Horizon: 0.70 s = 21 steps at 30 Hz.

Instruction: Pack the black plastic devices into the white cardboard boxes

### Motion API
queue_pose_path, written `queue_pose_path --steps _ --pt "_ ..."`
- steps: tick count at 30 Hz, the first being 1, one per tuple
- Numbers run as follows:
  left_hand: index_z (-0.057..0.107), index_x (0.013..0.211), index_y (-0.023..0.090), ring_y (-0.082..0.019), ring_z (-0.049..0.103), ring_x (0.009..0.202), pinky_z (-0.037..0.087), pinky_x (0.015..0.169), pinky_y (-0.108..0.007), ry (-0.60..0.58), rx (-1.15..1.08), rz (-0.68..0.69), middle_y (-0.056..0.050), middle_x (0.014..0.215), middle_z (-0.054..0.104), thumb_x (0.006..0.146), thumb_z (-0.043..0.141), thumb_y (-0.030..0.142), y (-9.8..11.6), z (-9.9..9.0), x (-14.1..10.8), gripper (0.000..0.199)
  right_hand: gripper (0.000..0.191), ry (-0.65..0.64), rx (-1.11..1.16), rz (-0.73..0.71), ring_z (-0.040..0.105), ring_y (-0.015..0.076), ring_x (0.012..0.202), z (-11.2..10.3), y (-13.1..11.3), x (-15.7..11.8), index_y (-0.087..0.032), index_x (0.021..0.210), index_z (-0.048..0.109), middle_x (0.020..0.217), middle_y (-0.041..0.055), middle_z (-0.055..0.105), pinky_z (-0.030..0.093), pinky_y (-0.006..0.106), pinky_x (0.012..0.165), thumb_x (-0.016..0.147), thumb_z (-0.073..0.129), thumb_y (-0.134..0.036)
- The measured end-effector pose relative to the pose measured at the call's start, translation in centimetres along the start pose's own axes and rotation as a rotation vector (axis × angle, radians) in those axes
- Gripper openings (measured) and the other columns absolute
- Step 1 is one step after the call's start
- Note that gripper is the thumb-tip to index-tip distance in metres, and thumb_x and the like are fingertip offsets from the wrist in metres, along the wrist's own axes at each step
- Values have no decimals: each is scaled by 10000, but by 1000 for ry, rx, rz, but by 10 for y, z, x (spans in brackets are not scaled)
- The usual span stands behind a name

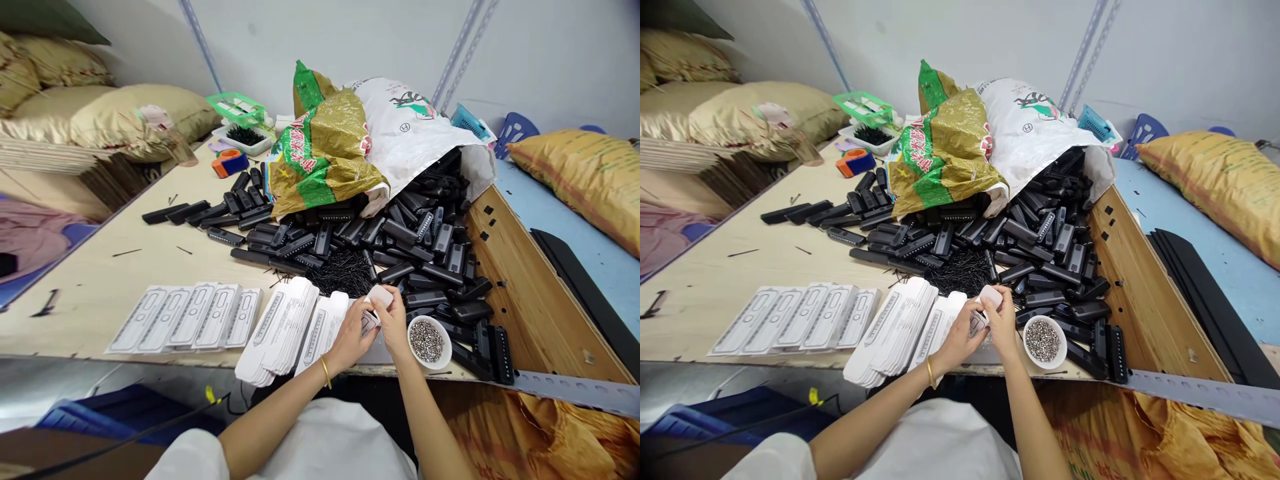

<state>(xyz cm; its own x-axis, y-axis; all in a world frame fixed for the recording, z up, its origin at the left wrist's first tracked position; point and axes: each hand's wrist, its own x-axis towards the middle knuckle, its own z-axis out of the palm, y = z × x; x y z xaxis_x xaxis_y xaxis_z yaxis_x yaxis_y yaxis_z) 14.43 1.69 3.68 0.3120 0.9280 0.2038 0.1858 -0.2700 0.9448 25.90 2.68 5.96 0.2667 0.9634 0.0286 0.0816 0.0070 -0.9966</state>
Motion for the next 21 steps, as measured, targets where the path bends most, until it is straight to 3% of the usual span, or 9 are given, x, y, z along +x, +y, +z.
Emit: queue_pose_path --steps 3,5,11,15,18,21 --pt "141 1397 175 -248 406 1302 329 1069 -455 -24 -105 -116 -189 1407 370 789 558 190 4 -4 3 738 143 32 -176 -209 567 202 888 9 0 -13 -222 850 623 904 39 610 446 360 832 797 595 -352" --pt "43 1431 169 -242 395 1317 324 1078 -449 -48 -139 -158 -202 1422 357 816 529 202 7 -5 4 784 113 17 -238 -324 564 219 954 11 -1 -21 -231 834 633 962 57 610 432 386 871 817 576 -327" --pt "123 1411 154 -261 326 1361 261 1117 -482 -55 -108 -172 -189 1417 345 787 536 199 7 -1 0 750 150 125 -240 -337 565 197 914 6 2 -24 -229 899 616 927 53 606 446 373 842 894 478 -288" --pt "168 1371 158 -246 337 1348 272 1112 -462 -30 -115 -145 -187 1409 335 773 525 164 -1 2 -1 697 187 104 -387 -559 583 210 939 6 16 -25 -245 923 646 953 59 640 456 401 854 900 461 -241" --pt "253 1299 164 -242 452 1236 364 1039 -439 -32 -91 -134 -176 1326 418 745 536 133 -2 4 3 623 283 100 -432 -665 550 230 1095 6 29 -30 -248 1133 595 1155 83 616 444 445 917 918 412 -227" --pt "341 1232 188 -238 557 1049 450 912 -413 -58 -31 -171 -121 1170 528 722 577 150 10 -2 14 564 401 42 -448 -593 446 247 1259 -1 36 -33 -235 1331 445 1380 115 466 401 484 990 938 367 -256"
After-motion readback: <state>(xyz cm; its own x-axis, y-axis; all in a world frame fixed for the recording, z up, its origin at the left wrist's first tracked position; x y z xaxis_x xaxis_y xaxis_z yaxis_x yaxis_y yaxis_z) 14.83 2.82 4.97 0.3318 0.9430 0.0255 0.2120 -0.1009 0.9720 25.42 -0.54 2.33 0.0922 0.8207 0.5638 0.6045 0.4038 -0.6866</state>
